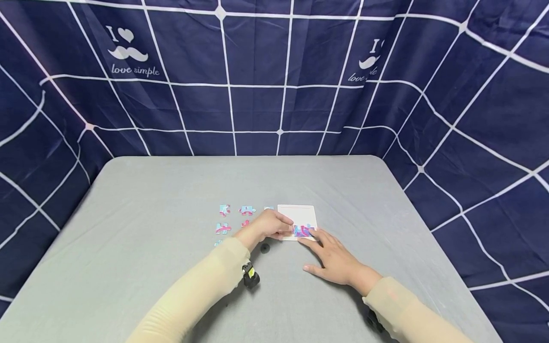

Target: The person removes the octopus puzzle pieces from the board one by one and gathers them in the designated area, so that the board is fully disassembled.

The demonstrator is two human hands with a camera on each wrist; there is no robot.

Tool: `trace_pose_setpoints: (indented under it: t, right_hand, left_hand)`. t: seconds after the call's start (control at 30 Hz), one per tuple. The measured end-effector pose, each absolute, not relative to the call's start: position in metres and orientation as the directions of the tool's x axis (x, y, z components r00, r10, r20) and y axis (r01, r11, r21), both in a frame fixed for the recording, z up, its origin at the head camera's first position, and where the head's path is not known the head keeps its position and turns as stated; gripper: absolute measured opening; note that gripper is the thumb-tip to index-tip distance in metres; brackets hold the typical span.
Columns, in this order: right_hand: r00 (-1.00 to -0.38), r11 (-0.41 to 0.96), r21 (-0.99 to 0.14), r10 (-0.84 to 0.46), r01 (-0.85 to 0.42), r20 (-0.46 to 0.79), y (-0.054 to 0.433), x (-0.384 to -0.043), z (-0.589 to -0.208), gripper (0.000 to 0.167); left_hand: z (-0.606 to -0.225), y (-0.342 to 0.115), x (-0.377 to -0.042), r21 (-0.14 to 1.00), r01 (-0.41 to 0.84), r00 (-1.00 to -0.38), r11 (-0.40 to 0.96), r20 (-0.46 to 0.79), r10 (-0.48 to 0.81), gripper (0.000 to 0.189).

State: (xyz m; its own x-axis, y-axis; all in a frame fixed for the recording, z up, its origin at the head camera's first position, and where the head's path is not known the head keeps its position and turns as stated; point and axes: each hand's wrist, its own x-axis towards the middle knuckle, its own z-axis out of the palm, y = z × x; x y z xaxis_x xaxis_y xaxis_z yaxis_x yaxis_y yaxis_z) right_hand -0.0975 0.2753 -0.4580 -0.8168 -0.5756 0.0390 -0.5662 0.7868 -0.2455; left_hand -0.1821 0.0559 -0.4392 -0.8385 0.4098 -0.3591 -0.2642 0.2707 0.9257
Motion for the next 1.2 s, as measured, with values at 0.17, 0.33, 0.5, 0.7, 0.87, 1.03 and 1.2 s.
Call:
trace_pose_setpoints:
  t: [0.17,0.33,0.5,0.7,0.87,1.03,1.2]
  right_hand:
    - [-0.814,0.783,-0.244,-0.579,-0.571,0.048,0.275,-0.098,-0.459,0.067]
    - [-0.812,0.783,-0.238,-0.582,-0.575,0.048,0.275,-0.099,-0.461,0.067]
    - [-0.807,0.779,-0.232,-0.588,-0.583,0.054,0.277,-0.1,-0.464,0.068]
    - [-0.804,0.774,-0.236,-0.592,-0.588,0.058,0.278,-0.1,-0.465,0.068]
    - [-0.799,0.769,-0.235,-0.597,-0.595,0.071,0.278,-0.1,-0.465,0.067]
    - [-0.801,0.77,-0.236,-0.594,-0.593,0.072,0.277,-0.1,-0.465,0.067]
    - [-0.808,0.778,-0.234,-0.587,-0.583,0.059,0.277,-0.1,-0.464,0.067]
  left_hand:
    - [-0.437,0.059,-0.18,0.927,-0.256,-0.856,0.276,-0.35,0.382,0.019]
    - [-0.439,0.063,-0.178,0.932,-0.241,-0.871,0.271,-0.331,0.363,0.018]
    - [-0.443,0.065,-0.177,0.94,-0.202,-0.888,0.276,-0.294,0.352,0.016]
    - [-0.447,0.069,-0.177,0.941,-0.193,-0.905,0.279,-0.28,0.32,0.011]
    - [-0.451,0.072,-0.177,0.941,-0.186,-0.917,0.284,-0.27,0.295,0.011]
    - [-0.452,0.073,-0.177,0.936,-0.183,-0.924,0.299,-0.268,0.273,0.011]
    - [-0.452,0.073,-0.177,0.937,-0.192,-0.924,0.292,-0.273,0.269,0.01]
